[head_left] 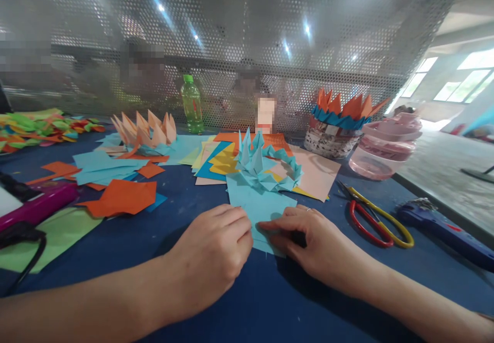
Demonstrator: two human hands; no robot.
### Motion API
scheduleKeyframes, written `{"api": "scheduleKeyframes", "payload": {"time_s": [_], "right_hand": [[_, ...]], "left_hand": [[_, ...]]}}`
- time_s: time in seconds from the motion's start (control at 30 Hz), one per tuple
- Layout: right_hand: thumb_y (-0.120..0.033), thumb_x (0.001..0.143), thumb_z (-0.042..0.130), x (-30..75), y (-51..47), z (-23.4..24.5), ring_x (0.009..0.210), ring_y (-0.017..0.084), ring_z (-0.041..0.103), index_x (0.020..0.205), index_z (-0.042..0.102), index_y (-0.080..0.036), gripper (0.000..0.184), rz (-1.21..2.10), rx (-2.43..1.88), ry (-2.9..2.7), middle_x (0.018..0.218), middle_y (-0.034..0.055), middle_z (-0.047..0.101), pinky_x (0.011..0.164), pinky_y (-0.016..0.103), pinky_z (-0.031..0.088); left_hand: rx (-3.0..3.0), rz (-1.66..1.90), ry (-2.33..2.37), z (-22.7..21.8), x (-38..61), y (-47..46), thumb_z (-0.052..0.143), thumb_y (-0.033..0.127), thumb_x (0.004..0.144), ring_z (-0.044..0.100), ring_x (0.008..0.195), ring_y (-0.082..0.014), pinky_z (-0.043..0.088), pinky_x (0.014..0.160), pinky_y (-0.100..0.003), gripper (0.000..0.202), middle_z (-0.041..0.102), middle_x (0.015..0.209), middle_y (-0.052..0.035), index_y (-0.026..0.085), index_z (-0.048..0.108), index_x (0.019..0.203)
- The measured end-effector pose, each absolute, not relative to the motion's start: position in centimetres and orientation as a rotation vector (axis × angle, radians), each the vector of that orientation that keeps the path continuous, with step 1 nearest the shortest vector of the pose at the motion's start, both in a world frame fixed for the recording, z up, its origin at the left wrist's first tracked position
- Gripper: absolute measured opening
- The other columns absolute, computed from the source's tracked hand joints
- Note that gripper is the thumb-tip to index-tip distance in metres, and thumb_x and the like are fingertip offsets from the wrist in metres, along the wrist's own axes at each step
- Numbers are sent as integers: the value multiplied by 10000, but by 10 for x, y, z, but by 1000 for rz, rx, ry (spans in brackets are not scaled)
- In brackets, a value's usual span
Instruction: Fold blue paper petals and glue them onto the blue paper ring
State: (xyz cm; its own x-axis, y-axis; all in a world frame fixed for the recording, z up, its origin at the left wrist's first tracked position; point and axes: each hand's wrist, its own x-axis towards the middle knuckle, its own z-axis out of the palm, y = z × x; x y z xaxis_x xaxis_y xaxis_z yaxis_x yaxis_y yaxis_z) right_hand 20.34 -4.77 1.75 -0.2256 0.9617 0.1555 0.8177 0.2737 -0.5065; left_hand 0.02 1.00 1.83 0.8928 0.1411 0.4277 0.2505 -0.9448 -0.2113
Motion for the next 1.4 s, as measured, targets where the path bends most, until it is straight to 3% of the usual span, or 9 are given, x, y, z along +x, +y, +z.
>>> {"api": "scheduleKeyframes", "payload": {"time_s": [0.23,0.53,0.83,1.03,1.23,1.4], "right_hand": [[-191,845,570,203,-49,20,786,171,533,1049,694,-339,281,446,-1634,-2131,775,-4,633,703,289,371],[-171,839,569,203,-49,19,777,168,539,1061,695,-320,295,439,-1609,-2119,766,2,633,712,293,380],[-179,838,557,204,-48,17,803,172,559,1039,702,-318,285,439,-1566,-2102,792,-2,664,728,300,402],[-157,826,561,204,-48,17,794,165,566,1024,702,-308,285,454,-1561,-2088,783,-8,662,730,294,413],[-256,902,500,203,-43,16,778,136,580,1134,617,-222,262,506,-1507,-1875,1014,39,649,725,276,468],[-235,930,452,201,-40,15,852,156,602,1147,596,-207,262,493,-1463,-1959,1034,49,659,789,296,473]], "left_hand": [[-2763,-599,-243,20,0,5,376,117,895,537,1002,-252,466,870,-397,292,636,1034,-123,128,652,991],[-2753,-577,-271,21,2,5,354,76,881,532,1033,-248,484,842,-386,330,632,1095,-113,132,664,979],[-2708,-527,-314,19,-1,7,391,23,797,554,912,-235,499,769,-361,293,645,917,-110,110,672,807],[-2717,-529,-307,15,-3,6,436,33,771,549,906,-243,496,778,-374,242,642,918,-114,115,664,775],[-2747,-542,-313,15,-4,7,421,24,769,548,915,-247,496,789,-391,252,634,911,-118,121,653,776],[-2756,-549,-327,16,-3,7,413,20,772,546,910,-239,491,807,-391,257,625,879,-108,128,646,786]]}}
